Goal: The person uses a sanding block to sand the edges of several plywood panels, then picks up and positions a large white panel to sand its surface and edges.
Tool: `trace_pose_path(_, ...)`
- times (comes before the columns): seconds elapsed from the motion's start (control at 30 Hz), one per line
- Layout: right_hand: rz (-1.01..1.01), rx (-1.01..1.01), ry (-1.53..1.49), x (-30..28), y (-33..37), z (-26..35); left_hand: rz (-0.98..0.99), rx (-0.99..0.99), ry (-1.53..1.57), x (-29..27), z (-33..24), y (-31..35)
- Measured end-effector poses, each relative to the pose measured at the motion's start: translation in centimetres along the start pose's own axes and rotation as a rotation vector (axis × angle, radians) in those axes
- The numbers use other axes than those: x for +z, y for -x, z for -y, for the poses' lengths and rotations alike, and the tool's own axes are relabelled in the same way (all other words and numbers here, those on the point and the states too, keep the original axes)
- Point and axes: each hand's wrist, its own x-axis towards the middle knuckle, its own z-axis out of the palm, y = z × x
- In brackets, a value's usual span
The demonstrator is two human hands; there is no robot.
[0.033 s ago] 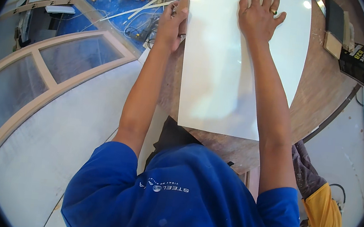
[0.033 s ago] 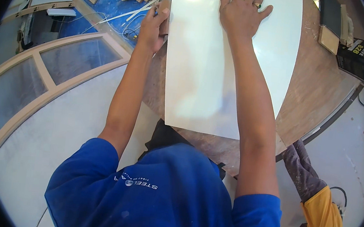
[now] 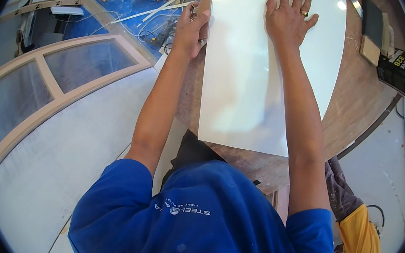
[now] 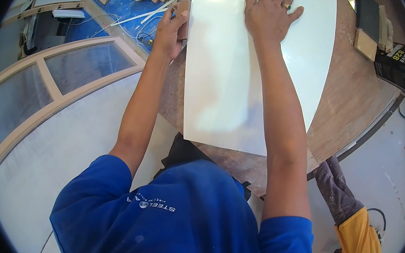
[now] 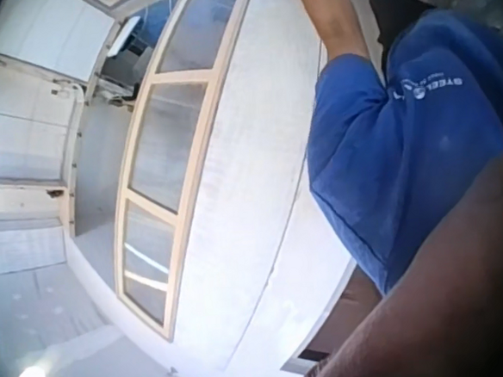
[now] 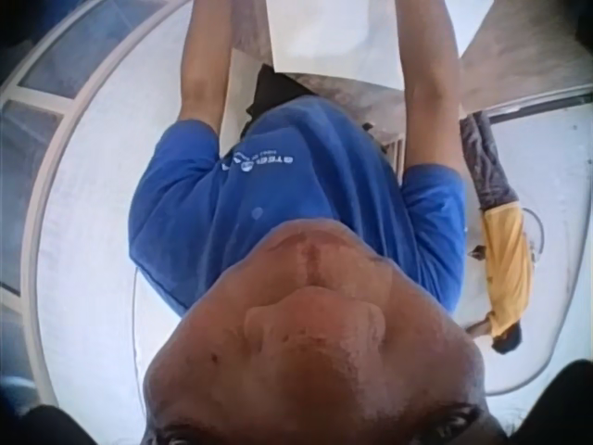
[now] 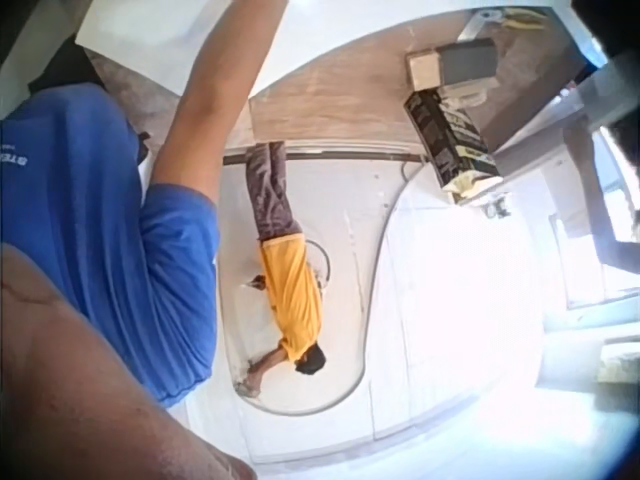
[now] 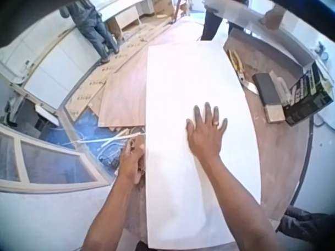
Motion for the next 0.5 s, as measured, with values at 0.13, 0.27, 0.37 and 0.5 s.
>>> trace_pose_path(0.13,0.052,0.027,0.03,0.0,0.0,0.5,0.037,-0.025,0.006,-0.7,-0.1,0.3)
trace_pose_path(0.27,0.096,0.07,0.063,-0.6,-0.2,0.5,0.037,-0.093,-0.031,-1.2,-0.1,2.5)
trace_pose_path(0.37,0.145,0.096,0.039,-1.4,0.4,1.1,0.044,-0.129,-0.046,-2.5,-0.1,4.6)
trace_pose_path(0.5,0.144,0.082,0.027,-0.8,-0.2,0.7,0.108,-0.101,0.093,-7.8,-2.6,7.5)
